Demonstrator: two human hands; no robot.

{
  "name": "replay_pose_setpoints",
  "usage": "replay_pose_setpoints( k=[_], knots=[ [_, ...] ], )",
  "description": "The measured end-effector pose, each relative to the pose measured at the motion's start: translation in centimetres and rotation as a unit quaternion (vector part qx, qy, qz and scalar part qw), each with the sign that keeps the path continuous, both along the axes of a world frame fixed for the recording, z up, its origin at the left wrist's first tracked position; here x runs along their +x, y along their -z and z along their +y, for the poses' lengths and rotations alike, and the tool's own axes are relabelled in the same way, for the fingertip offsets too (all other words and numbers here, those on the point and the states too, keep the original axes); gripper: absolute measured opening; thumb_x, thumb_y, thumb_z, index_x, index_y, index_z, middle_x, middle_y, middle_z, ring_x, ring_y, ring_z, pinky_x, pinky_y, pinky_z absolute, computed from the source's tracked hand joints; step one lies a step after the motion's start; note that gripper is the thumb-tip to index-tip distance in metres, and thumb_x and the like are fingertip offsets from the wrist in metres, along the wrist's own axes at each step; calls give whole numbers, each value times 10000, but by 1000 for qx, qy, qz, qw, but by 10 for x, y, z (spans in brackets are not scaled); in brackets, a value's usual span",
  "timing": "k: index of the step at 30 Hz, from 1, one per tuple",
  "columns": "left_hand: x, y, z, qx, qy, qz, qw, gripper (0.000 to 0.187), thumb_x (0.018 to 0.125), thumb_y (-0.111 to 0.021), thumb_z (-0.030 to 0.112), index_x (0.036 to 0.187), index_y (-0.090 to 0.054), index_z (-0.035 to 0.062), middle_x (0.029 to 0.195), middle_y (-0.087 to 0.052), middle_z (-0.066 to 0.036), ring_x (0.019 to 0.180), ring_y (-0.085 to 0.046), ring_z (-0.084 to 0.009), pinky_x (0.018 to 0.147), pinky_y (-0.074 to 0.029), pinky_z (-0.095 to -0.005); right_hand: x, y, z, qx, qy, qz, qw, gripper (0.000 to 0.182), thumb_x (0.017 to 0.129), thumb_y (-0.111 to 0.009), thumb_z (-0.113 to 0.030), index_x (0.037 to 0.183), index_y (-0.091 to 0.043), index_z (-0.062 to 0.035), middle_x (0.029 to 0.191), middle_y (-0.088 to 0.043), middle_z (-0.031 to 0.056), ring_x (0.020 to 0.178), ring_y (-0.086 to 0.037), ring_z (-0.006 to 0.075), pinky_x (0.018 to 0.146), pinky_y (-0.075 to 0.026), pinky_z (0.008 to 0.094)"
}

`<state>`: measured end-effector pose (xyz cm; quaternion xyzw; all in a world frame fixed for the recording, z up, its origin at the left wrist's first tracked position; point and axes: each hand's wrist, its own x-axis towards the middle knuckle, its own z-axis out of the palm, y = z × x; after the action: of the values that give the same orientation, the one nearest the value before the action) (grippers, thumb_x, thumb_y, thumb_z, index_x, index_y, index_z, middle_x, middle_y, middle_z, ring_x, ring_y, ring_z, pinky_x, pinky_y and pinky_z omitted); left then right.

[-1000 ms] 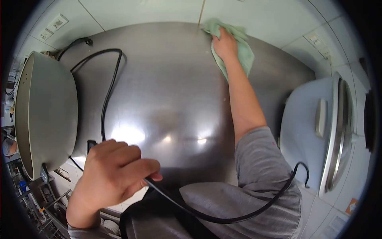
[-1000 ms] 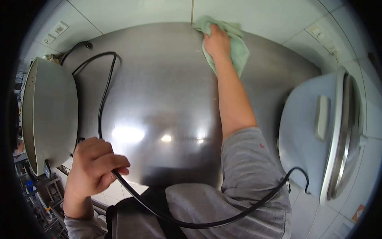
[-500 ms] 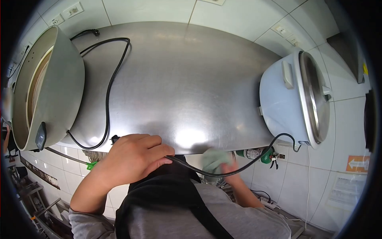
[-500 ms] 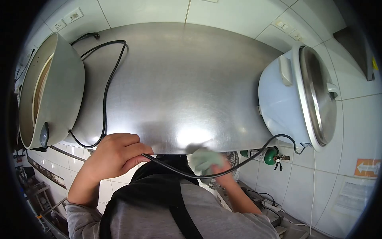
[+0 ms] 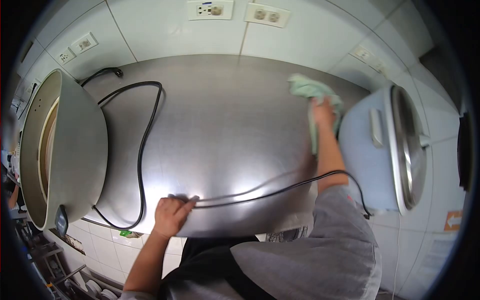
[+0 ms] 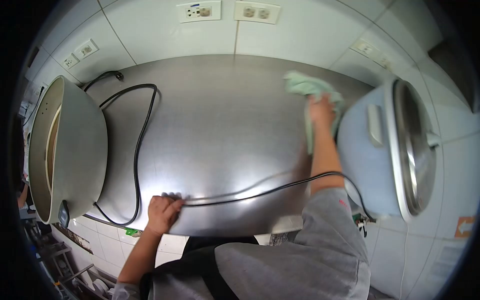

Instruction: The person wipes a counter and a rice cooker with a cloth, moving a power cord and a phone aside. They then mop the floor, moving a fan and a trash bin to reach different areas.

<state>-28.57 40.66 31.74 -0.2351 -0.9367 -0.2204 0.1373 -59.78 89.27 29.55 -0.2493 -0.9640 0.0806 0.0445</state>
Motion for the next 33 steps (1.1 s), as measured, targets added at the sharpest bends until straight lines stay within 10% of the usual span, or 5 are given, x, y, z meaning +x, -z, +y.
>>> replay_pose_setpoints(
  k=[3,8,16,23,33],
  knots=[
    [-20,-11,15,-32,-16,16,999,328,723,-688,79,1041,-620,117,847,-603,-9,748,-565,-179,716,-375,-341,-68,10,26,49,131,69,988,692,919,-371,-552,1421,-357,-76,1474,-353,149,1337,-353,364,1070,-292,509],
    [-30,1,15,132,-93,-7,987,310,771,-609,-24,1070,-618,55,874,-602,-78,749,-567,-241,670,-441,-345,-75,-1,-181,-112,-293,69,947,560,889,-542,-417,1194,-550,53,1228,-550,257,1120,-525,420,953,-410,475],
    [-107,-85,25,161,-50,153,974,208,802,-567,-46,999,-625,-12,801,-580,-124,692,-538,-241,595,-429,-309,247,2,-274,-218,-812,-69,537,712,771,-654,-272,1419,-364,-226,1501,-322,-4,1382,-301,236,985,-392,426],
    [-64,-65,25,156,-46,53,985,213,788,-617,-52,987,-656,14,807,-594,-109,675,-558,-236,576,-447,-305,136,16,-43,-40,-258,185,947,496,788,-655,-230,1216,-536,-12,1227,-545,207,1168,-484,373,1006,-357,465],
    [-116,-152,152,161,220,-32,962,419,699,-665,11,1119,-662,15,867,-582,-51,634,-556,-136,513,-468,-243,-153,26,-52,5,3,116,993,567,888,-458,-520,1361,-448,-209,1418,-391,136,1285,-379,375,985,-326,589]
  ],
)
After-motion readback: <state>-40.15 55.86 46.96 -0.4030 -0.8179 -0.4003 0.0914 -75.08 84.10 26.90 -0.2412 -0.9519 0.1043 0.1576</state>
